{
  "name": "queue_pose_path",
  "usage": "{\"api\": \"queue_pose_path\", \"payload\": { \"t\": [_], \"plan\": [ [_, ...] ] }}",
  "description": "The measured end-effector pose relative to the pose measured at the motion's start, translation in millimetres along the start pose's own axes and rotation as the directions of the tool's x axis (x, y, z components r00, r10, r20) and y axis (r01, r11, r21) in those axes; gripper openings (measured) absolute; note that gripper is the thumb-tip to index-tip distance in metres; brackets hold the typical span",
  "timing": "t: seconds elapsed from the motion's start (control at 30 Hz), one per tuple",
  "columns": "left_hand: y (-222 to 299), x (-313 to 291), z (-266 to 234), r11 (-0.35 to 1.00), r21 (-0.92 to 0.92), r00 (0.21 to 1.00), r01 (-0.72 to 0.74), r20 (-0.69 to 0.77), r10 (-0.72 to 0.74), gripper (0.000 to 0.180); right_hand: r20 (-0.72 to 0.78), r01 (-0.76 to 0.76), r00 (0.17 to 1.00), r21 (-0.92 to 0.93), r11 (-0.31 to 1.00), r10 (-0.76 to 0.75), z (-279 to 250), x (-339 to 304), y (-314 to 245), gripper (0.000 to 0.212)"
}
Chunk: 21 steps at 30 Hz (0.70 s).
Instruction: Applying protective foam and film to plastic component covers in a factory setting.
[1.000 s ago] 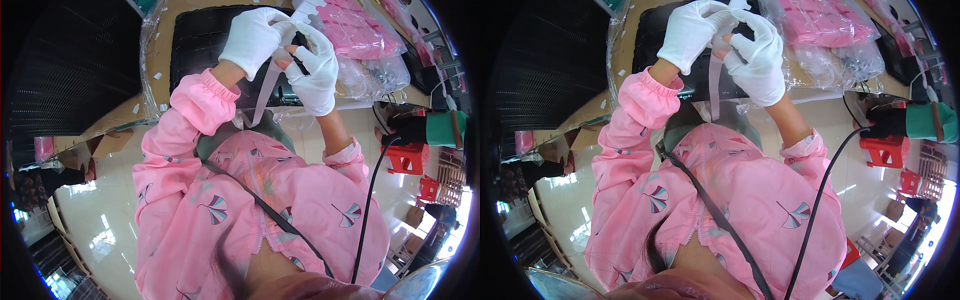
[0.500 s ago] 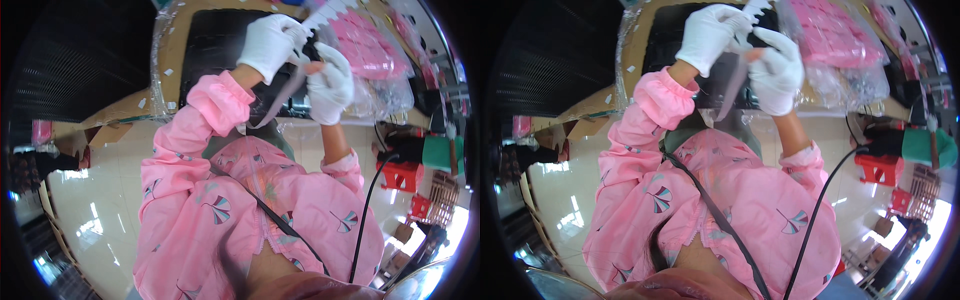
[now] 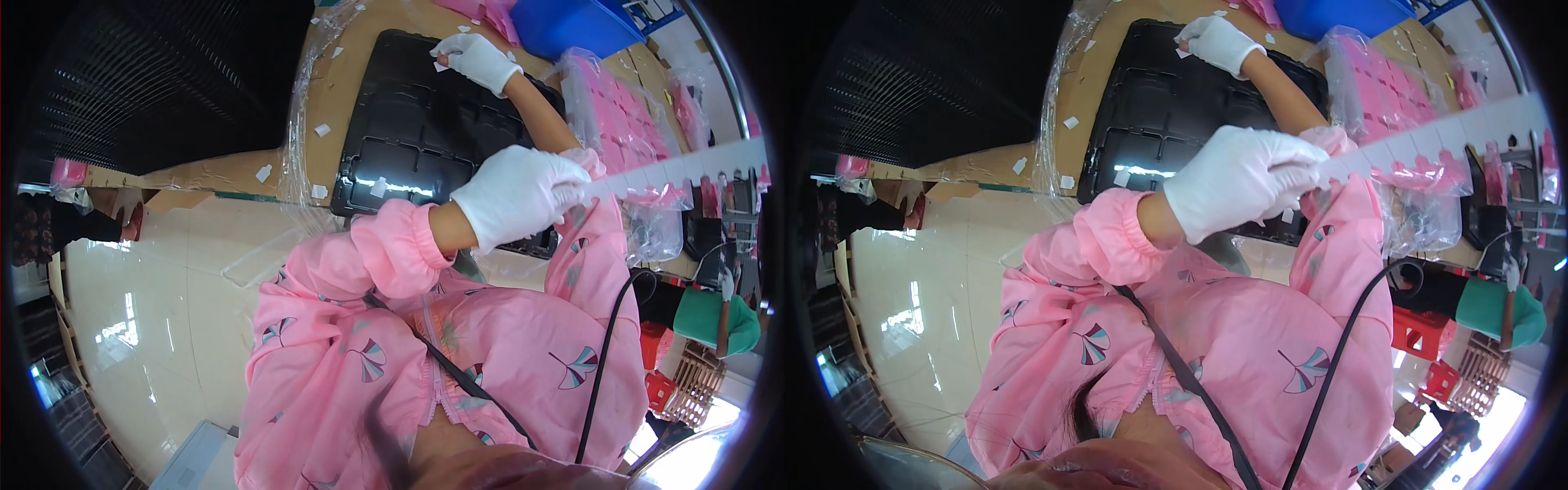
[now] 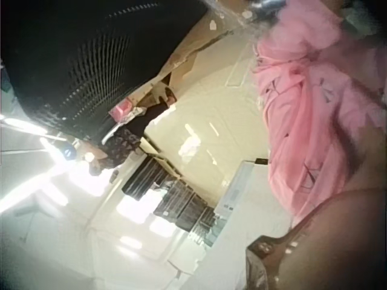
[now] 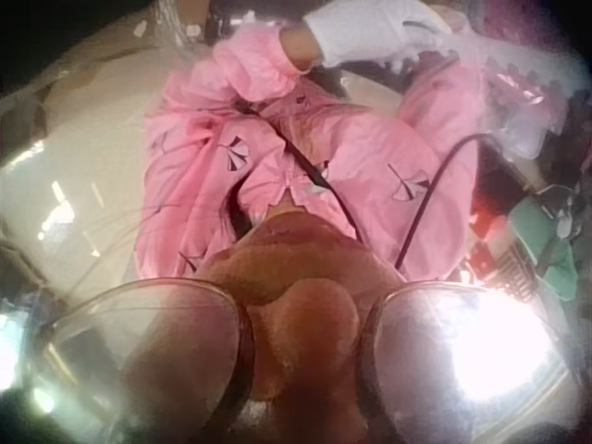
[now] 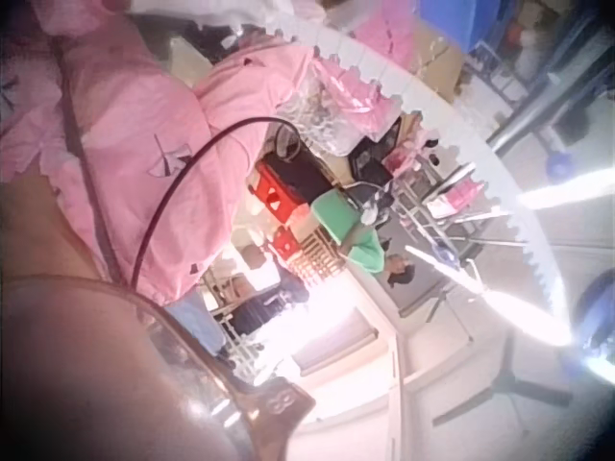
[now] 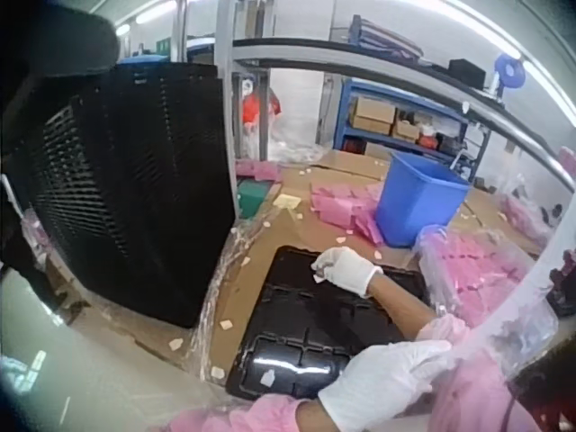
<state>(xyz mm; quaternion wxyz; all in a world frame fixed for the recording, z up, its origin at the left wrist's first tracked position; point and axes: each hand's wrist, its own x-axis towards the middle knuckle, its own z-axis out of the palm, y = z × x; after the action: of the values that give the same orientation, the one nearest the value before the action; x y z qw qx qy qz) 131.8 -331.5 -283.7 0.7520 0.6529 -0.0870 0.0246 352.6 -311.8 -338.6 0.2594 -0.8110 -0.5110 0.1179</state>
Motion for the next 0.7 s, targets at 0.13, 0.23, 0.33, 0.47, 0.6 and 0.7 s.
{"api": "queue_pose_path", "payload": {
  "t": [0.13, 0.23, 0.33, 0.47, 0.6, 0.7],
  "plan": [
    [1, -1, -14, 0.995, 0.098, 0.995, 0.031, 0.088, -0.04, 0.016, 0.11, 0.011, 0.994, -0.181, 0.983, 0.01, 5, 34, -5, 0.022],
    [-2, -2, -20, 0.993, 0.117, 0.997, 0.013, 0.076, -0.022, 0.016, 0.161, 0.025, 0.987, -0.288, 0.957, 0.023, 12, 61, 3, 0.019],
    [1, -3, -28, 0.992, 0.122, 0.996, 0.02, 0.087, -0.031, 0.017, 0.216, 0.108, 0.975, -0.284, 0.953, -0.046, 17, 81, 25, 0.015],
    [0, -2, -37, 0.986, 0.166, 0.998, -0.021, 0.065, 0.011, 0.018, 0.309, 0.151, 0.95, -0.307, 0.94, -0.051, 20, 93, 11, 0.014],
    [3, -3, -44, 0.989, 0.149, 0.999, -0.023, 0.05, 0.015, 0.018, 0.333, 0.189, 0.94, -0.345, 0.919, -0.069, 27, 102, 5, 0.014],
    [0, -3, -47, 0.983, 0.167, 0.997, -0.073, 0.033, 0.068, 0.018, 0.311, 0.267, 0.939, -0.399, 0.877, -0.144, 31, 110, 10, 0.016]
  ]
}}
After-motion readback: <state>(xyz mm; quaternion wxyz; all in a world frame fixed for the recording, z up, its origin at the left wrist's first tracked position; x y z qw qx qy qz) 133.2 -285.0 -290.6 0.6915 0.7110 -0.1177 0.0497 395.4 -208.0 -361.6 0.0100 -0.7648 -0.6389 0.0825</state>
